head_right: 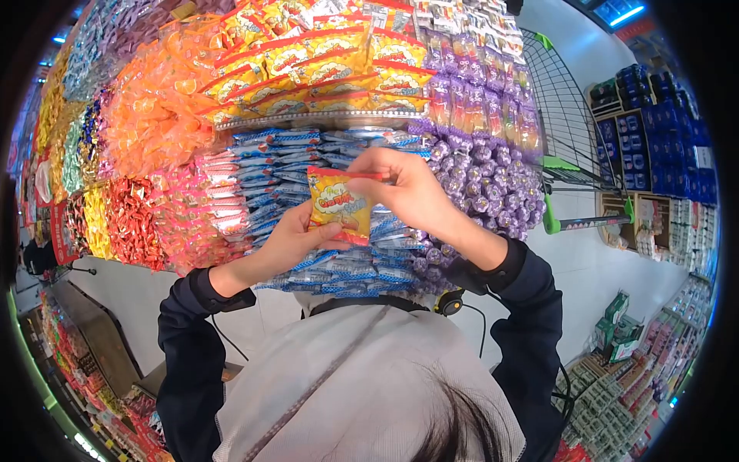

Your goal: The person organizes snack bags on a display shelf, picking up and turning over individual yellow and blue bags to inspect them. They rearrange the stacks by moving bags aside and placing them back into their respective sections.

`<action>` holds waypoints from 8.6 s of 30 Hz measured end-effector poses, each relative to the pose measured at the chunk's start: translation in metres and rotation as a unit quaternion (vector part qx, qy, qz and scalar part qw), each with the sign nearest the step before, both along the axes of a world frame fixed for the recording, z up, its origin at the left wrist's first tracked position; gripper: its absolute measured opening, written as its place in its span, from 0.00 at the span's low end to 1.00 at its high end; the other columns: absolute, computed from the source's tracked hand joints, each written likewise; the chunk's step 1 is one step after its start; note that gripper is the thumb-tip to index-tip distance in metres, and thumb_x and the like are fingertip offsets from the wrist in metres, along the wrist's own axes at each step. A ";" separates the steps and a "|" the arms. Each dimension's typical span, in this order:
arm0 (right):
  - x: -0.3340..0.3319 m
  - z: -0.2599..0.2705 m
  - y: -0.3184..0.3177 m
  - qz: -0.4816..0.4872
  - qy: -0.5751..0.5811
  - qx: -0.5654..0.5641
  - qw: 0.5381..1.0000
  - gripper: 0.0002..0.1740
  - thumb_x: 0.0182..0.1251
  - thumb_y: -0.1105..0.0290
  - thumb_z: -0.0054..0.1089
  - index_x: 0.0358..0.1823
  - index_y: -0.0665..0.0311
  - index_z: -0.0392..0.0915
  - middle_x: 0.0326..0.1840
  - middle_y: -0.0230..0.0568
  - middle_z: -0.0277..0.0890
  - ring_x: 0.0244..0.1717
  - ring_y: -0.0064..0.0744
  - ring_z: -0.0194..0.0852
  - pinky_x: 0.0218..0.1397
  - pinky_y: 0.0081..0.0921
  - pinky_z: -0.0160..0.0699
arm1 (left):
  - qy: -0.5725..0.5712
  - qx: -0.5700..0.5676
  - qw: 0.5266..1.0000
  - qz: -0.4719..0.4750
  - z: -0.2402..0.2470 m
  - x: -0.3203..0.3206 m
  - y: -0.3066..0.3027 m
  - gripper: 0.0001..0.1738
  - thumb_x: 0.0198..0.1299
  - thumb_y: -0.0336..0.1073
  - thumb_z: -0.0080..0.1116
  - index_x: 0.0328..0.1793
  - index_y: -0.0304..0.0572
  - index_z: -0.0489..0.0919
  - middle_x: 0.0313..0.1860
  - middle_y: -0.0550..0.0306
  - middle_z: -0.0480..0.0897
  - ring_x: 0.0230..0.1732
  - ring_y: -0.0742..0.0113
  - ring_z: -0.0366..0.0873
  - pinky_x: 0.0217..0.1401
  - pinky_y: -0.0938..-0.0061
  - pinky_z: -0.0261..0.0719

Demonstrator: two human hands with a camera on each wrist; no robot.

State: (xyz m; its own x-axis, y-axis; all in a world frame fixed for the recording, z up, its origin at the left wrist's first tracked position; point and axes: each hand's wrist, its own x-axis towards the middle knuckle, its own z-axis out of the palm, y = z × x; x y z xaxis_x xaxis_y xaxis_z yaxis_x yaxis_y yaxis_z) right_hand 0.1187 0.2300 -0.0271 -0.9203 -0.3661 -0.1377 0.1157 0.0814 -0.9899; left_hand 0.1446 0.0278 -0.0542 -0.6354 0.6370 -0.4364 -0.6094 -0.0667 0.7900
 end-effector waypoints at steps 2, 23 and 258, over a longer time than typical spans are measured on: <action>0.003 0.004 0.003 0.012 0.013 0.008 1.000 0.07 0.58 0.76 0.58 0.38 0.68 0.74 0.29 0.30 0.73 0.31 0.13 0.68 0.33 0.15 0.67 | 0.010 -0.009 1.000 -0.011 0.003 -0.002 0.000 0.21 0.63 0.29 0.46 0.62 0.35 0.61 0.53 0.52 0.72 0.52 0.64 0.74 0.50 0.72 0.80; -0.109 0.076 0.106 -0.286 0.319 0.072 0.901 0.14 0.59 0.69 0.59 0.45 0.66 0.74 0.39 0.31 0.76 0.34 0.14 0.71 0.34 0.11 0.70 | 0.702 -0.293 0.639 -0.114 0.096 -0.205 0.063 0.17 0.56 0.34 0.52 0.51 0.36 0.74 0.45 0.46 0.78 0.47 0.53 0.76 0.52 0.67 0.71; -0.211 0.048 -0.081 0.376 0.211 0.423 0.797 0.11 0.54 0.71 0.55 0.37 0.69 0.76 0.28 0.44 0.78 0.30 0.31 0.72 0.35 0.30 0.70 | 0.707 -0.367 0.604 -0.033 0.053 -0.178 -0.038 0.05 0.52 0.37 0.57 0.34 0.51 0.81 0.23 0.52 0.78 0.25 0.53 0.76 0.28 0.65 0.74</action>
State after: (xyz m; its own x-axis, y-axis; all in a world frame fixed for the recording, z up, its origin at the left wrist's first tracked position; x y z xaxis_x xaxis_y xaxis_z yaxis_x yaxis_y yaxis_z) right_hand -0.0922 0.1489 0.0206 -0.5149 -0.7760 -0.3642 -0.6097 0.6302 -0.4808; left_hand -0.0335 -0.0103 -0.0009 -0.6873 0.6459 0.3323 0.7263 0.6054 0.3255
